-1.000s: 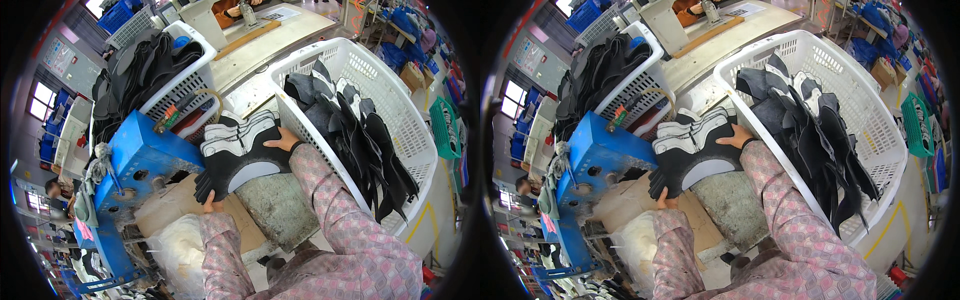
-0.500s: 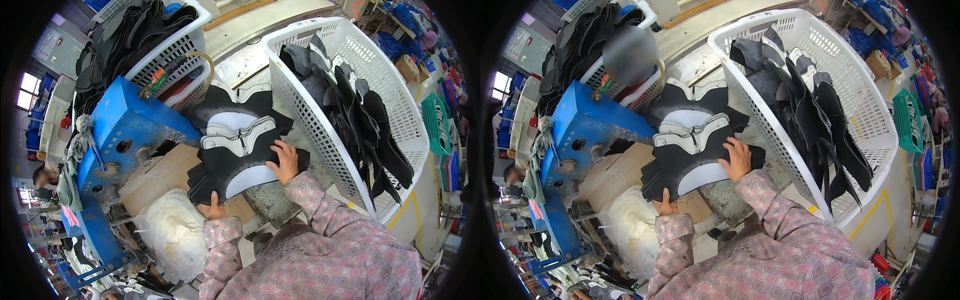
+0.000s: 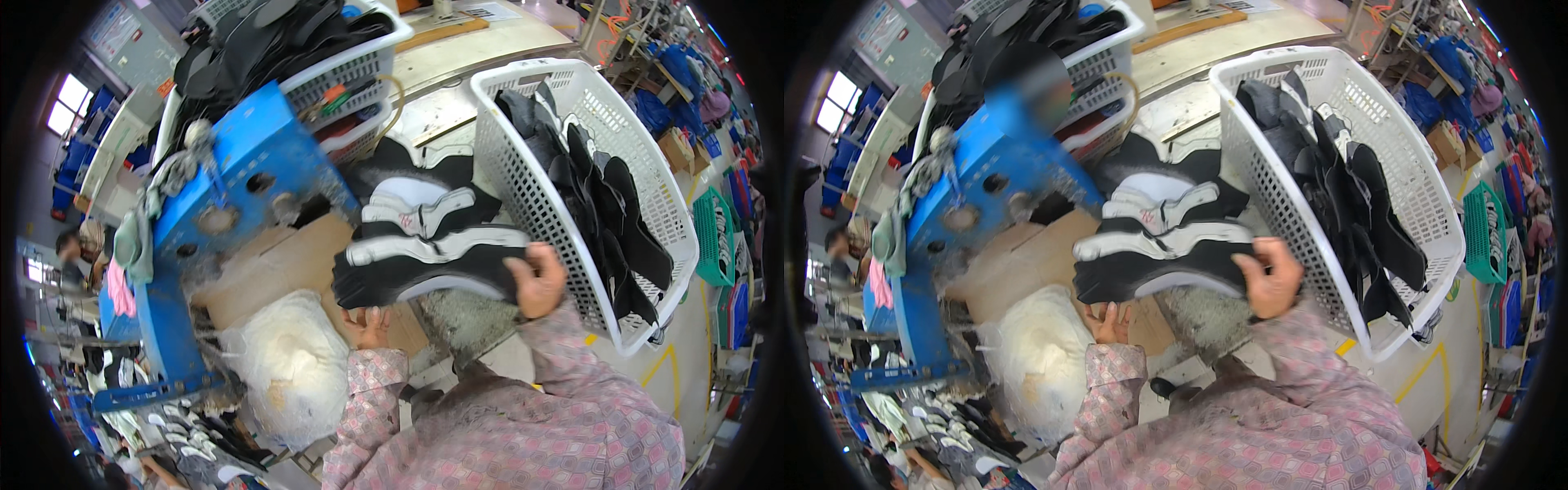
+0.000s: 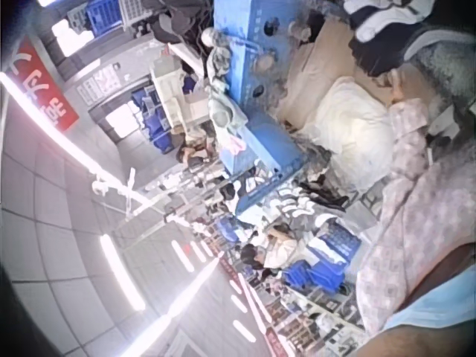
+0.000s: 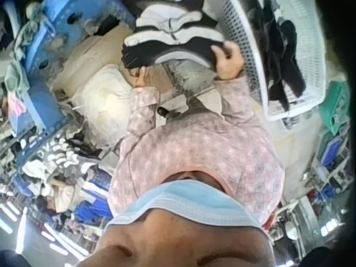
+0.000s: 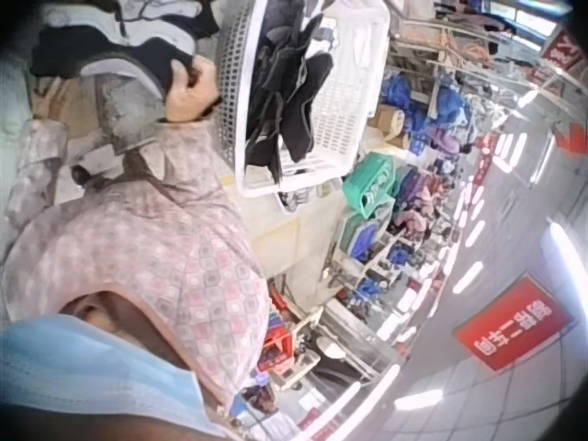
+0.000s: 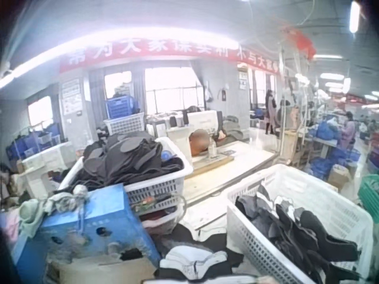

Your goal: The person repeatedly picks up black and white fabric pieces from a white basket, aligns them under a blue industrial sewing machine, and sews them. After each piece is sewn, it is placed into a second white basket. The cycle continues throughout the clip.

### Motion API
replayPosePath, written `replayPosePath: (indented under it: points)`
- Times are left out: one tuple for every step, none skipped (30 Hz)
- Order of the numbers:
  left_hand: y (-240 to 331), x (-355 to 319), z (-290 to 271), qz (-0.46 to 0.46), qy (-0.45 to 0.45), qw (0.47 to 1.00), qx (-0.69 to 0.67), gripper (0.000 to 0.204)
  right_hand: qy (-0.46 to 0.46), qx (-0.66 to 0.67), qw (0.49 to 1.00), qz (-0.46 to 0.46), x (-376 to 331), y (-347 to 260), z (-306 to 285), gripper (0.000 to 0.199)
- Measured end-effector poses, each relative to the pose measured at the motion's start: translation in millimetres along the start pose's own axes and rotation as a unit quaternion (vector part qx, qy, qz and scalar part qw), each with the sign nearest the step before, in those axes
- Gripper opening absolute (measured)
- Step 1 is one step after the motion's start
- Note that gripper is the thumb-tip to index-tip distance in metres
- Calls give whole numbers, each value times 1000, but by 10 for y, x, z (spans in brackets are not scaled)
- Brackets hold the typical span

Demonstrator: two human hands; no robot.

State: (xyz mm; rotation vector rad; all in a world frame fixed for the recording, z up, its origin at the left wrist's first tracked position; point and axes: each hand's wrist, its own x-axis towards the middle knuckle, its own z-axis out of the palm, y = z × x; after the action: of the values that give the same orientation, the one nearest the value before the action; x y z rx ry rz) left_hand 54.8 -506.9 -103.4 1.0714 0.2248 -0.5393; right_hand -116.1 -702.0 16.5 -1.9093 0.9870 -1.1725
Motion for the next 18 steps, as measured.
replayPosePath:
  points:
    - [69,-139,-77,-23,13,1000,10,53,5,26,999,-29,9,-141,-179,17]
    - [145,-310,-163,-46,-65,997,-25,51,3,181,982,58,-39,-256,-251,14]
    - [249,-492,-266,-74,-115,989,-60,49,-19,195,978,67,-81,-326,-333,13]
    - [358,-679,-384,-117,-126,982,-80,47,-50,195,975,94,-158,-383,-408,12]
    - [473,-878,-518,-97,-193,972,-93,44,-69,222,966,118,-277,-409,-399,11]
    - [589,-1063,-670,-91,-196,972,-93,44,-93,240,957,131,-433,-430,-373,11]
    - [713,-1236,-835,-87,-199,973,-84,45,-106,232,957,140,-604,-443,-323,11]
    - [812,-1389,-1003,-78,-214,970,-84,45,-120,225,955,148,-810,-460,-270,11]
    - [921,-1527,-1181,-74,-183,979,-60,50,-120,235,948,178,-1022,-490,-193,11]
    - [987,-1627,-1352,-49,-151,986,-44,51,-115,253,942,189,-1196,-496,-76,11]
    - [1061,-1725,-1526,-65,-102,992,-37,50,-127,260,937,196,-1361,-542,5,12]
    - [1115,-1790,-1704,-67,-29,996,-43,49,-143,252,933,213,-1540,-579,117,12]
    - [1173,-1852,-1881,-50,-49,997,-33,48,-155,250,930,221,-1711,-626,230,13]
    - [1236,-1891,-2059,-40,-29,999,-22,46,-158,232,927,249,-1867,-669,335,13]
    - [1310,-1920,-2236,-39,-2,999,-7,45,-164,263,916,253,-2018,-712,461,15]
    - [1398,-1952,-2411,-4,-7,1000,-20,41,-180,260,919,236,-2149,-755,545,15]
    - [1501,-1941,-2578,22,-24,999,-29,38,-194,250,920,233,-2230,-764,623,15]
    - [1607,-1956,-2730,38,-69,996,-37,34,-207,264,915,223,-2335,-804,681,15]
